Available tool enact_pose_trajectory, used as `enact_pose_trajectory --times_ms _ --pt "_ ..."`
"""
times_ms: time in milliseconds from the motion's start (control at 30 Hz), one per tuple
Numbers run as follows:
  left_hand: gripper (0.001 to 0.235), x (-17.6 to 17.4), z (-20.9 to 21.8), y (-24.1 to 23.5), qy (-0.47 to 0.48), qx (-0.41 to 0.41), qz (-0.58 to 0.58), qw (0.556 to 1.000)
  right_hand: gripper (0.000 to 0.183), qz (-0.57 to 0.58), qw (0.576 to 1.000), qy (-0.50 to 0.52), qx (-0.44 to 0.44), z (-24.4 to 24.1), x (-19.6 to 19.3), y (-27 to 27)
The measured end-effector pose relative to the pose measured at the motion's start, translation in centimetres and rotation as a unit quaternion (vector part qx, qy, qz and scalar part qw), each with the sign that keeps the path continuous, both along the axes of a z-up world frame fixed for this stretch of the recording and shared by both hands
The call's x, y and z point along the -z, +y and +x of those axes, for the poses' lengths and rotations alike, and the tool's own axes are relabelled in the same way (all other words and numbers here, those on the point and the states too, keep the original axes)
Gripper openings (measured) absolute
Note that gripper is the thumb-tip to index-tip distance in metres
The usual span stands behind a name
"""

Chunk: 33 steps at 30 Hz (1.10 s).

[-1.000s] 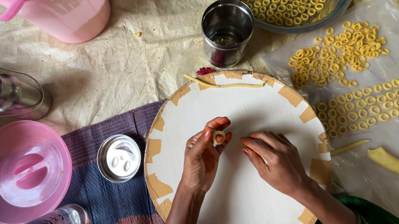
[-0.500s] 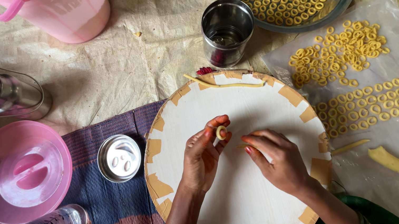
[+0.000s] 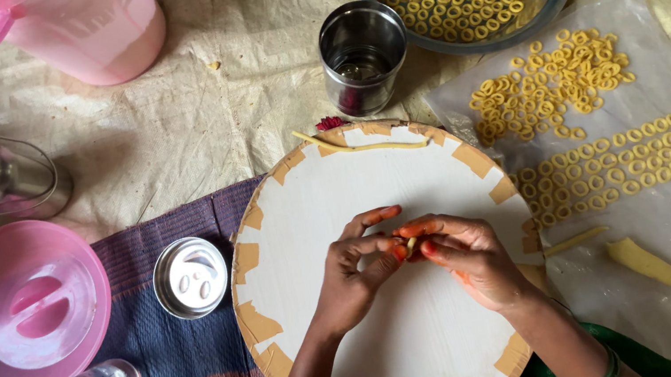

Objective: The person rolls small pieces of yellow dough into thin ropes on a white circular board and then shapes them into small rings. The finished rings are placed on a plastic sheet to the right.

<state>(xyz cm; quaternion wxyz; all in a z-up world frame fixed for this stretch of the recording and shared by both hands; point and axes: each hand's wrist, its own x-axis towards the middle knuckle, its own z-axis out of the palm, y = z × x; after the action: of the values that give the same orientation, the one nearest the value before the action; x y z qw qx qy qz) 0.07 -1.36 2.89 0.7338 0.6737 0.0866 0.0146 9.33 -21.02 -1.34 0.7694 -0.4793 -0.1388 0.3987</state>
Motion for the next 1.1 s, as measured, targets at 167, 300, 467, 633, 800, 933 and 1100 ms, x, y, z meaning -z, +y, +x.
enact_pose_trajectory --times_ms 167,300,467,633,800,933,1100 --pt "0.013 0.5 0.1 0.0 0.013 -0.044 0.01 0.999 0.025 -0.086 0.995 -0.034 0.046 -0.1 0.6 0.2" --pt "0.017 0.9 0.3 0.0 0.048 -0.088 -0.044 0.994 0.024 -0.09 0.99 -0.079 0.072 0.6 0.4 -0.2" --pt "0.019 2.0 0.5 -0.3 0.028 -0.109 0.052 0.992 0.026 -0.123 0.973 -0.127 0.151 3.0 -0.7 -2.1" --pt "0.02 2.9 0.6 -0.8 0.008 -0.124 0.183 0.975 0.024 -0.175 0.926 -0.211 0.258 5.4 -2.2 -6.2" --pt "0.031 2.5 0.8 -2.0 -0.121 -0.12 0.427 0.888 0.02 -0.248 0.834 -0.276 0.409 10.1 -2.7 -14.9" --pt "0.033 2.5 0.7 -2.4 -0.08 -0.101 0.412 0.902 0.021 -0.236 0.786 -0.227 0.525 15.7 0.0 -25.5" --pt "0.032 2.8 0.9 -2.7 -0.065 -0.109 0.448 0.885 0.011 -0.298 0.687 -0.048 0.661 20.9 9.5 -35.9"
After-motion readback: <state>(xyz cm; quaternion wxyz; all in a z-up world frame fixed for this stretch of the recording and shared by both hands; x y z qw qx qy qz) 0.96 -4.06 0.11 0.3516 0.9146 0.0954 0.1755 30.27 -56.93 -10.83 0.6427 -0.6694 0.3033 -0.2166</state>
